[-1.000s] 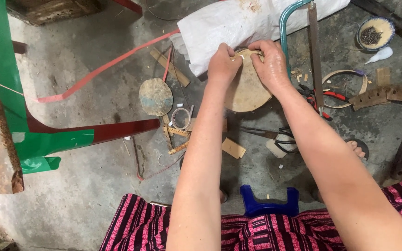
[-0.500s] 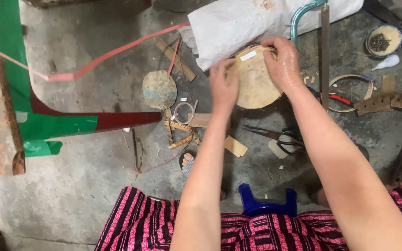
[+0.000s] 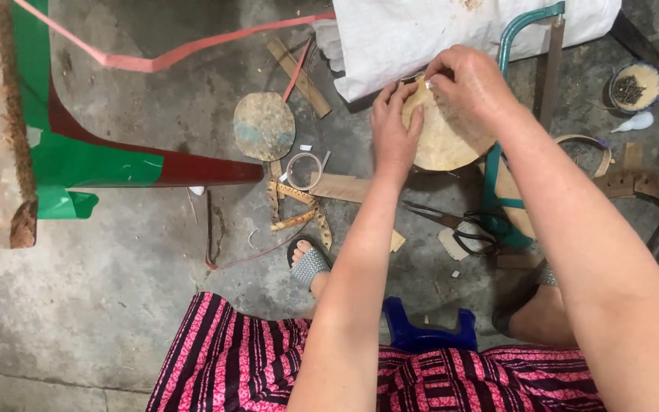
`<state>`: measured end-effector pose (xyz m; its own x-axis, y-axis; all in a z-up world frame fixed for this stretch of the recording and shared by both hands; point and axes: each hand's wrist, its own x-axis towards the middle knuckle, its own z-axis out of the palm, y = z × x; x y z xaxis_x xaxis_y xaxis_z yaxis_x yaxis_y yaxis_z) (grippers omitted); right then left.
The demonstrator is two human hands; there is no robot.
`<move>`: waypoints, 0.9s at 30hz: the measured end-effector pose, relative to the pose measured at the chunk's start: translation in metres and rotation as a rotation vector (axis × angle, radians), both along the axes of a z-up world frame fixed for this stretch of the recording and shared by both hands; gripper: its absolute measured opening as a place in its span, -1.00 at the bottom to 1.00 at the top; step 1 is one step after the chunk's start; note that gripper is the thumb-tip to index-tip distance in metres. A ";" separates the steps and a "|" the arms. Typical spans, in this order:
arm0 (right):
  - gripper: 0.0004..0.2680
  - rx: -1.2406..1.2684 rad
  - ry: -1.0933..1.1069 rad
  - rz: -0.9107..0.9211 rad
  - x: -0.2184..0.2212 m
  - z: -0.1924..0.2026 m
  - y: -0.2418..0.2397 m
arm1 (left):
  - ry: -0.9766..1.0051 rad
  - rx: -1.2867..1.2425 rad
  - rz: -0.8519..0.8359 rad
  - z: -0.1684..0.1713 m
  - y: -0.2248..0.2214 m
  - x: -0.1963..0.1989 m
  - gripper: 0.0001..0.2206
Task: Applying white tape to the rim of a small drum and smoothing it down by hand to ensure proper adhesion.
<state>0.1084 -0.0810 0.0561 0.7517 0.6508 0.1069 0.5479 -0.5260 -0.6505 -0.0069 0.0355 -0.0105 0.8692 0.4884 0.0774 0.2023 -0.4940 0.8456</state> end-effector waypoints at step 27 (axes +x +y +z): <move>-0.86 -0.094 0.046 0.072 0.025 -0.022 0.004 | 0.035 0.023 0.007 -0.001 0.001 0.002 -0.61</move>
<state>0.1330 -0.0774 0.0340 0.7054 0.7087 0.0092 0.5572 -0.5465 -0.6252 -0.0053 0.0361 -0.0112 0.8680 0.4930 0.0586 0.2350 -0.5120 0.8262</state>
